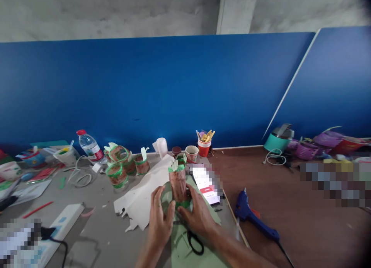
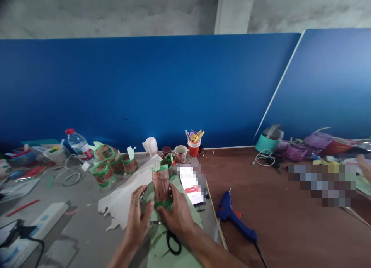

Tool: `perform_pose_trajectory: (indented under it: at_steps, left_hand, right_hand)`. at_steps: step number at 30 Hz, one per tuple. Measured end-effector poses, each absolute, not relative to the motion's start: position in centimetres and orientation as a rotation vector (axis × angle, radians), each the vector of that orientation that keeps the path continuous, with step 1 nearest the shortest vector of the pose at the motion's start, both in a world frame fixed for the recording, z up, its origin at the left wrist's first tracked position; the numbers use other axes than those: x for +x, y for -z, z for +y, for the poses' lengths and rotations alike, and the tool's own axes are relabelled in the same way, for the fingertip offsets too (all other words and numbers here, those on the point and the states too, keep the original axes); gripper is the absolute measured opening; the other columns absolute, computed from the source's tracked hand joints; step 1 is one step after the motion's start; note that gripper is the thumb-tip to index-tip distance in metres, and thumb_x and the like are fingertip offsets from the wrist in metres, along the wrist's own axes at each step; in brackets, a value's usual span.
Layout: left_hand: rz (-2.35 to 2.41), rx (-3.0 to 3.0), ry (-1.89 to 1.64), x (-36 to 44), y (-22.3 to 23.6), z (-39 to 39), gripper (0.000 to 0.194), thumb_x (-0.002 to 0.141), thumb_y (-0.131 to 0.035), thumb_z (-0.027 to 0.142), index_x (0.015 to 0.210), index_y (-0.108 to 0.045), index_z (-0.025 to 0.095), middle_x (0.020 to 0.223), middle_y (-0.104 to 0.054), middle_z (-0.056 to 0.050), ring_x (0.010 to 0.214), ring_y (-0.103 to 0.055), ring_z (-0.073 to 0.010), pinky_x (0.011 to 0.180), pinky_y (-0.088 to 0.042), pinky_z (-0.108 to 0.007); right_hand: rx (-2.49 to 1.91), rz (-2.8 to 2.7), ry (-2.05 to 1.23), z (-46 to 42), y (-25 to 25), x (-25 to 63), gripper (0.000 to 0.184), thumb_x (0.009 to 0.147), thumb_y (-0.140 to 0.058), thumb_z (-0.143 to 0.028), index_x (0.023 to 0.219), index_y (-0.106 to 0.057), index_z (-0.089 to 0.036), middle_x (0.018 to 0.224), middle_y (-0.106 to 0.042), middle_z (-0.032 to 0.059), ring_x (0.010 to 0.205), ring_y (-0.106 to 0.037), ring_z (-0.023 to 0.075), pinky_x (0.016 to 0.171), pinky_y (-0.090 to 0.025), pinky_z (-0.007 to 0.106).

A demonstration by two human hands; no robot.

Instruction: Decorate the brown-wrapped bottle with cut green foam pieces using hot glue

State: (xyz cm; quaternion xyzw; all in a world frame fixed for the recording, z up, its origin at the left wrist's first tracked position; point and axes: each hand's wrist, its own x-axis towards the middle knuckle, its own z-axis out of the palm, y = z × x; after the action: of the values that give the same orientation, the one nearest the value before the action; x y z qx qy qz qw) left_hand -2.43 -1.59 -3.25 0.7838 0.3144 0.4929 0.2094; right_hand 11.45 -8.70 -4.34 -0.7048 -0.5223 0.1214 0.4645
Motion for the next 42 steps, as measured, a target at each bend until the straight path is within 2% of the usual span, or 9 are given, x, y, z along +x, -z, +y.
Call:
perform_pose_trajectory:
  at_steps: [7, 12, 28, 32, 42]
  left_hand:
    - [0.854, 2.175, -1.347, -2.3, 3.4, -1.8, 0.039, 0.091, -0.048, 0.026, 0.128, -0.042, 0.019, 0.124, -0.05, -0.015, 0.121, -0.048, -0.0268, 0.098, -0.044, -0.046]
    - [0.836, 2.173, -1.295, -2.4, 4.1, -1.8, 0.037, 0.091, -0.048, 0.025, 0.127, -0.042, 0.02, 0.124, -0.05, -0.014, 0.121, -0.049, -0.0266, 0.097, -0.044, -0.045]
    - [0.883, 2.145, -1.218, -3.0, 5.3, -0.9, 0.038, 0.089, -0.052, 0.03, 0.125, -0.048, 0.019, 0.12, -0.056, -0.015, 0.115, -0.055, -0.0282, 0.089, -0.05, -0.043]
    - [0.942, 2.025, -1.259, -2.7, 5.4, -1.1, 0.035, 0.09, -0.048, 0.032, 0.123, -0.049, 0.02, 0.121, -0.055, -0.014, 0.115, -0.053, -0.0291, 0.092, -0.047, -0.044]
    - [0.89, 1.98, -1.322, -2.4, 5.8, -1.2, 0.035, 0.09, -0.047, 0.033, 0.122, -0.048, 0.02, 0.12, -0.055, -0.014, 0.114, -0.053, -0.0294, 0.093, -0.046, -0.046]
  right_hand:
    - [-1.728, -1.301, -0.308, -8.6, 4.1, 11.8, 0.064, 0.074, -0.063, -0.025, 0.132, -0.04, -0.015, 0.124, -0.059, 0.0145, 0.111, -0.055, 0.0298, 0.095, -0.043, 0.044]
    - [-1.741, -1.273, -0.352, -8.4, 3.7, 12.1, 0.065, 0.072, -0.062, -0.021, 0.133, -0.039, -0.016, 0.126, -0.058, 0.014, 0.114, -0.053, 0.0287, 0.097, -0.042, 0.043]
    - [-1.824, -1.223, -0.376, -8.5, 3.9, 12.6, 0.071, 0.069, -0.063, -0.016, 0.136, -0.041, -0.014, 0.127, -0.057, 0.0167, 0.117, -0.052, 0.0312, 0.099, -0.041, 0.046]
    - [-1.813, -1.221, -0.405, -8.6, 4.0, 12.5, 0.074, 0.066, -0.064, -0.014, 0.136, -0.04, -0.016, 0.127, -0.058, 0.0158, 0.117, -0.052, 0.0315, 0.1, -0.041, 0.045]
    - [-1.777, -1.325, -0.366, -8.7, 4.3, 12.3, 0.077, 0.067, -0.064, -0.018, 0.138, -0.035, -0.01, 0.126, -0.058, 0.018, 0.114, -0.053, 0.0323, 0.099, -0.041, 0.046]
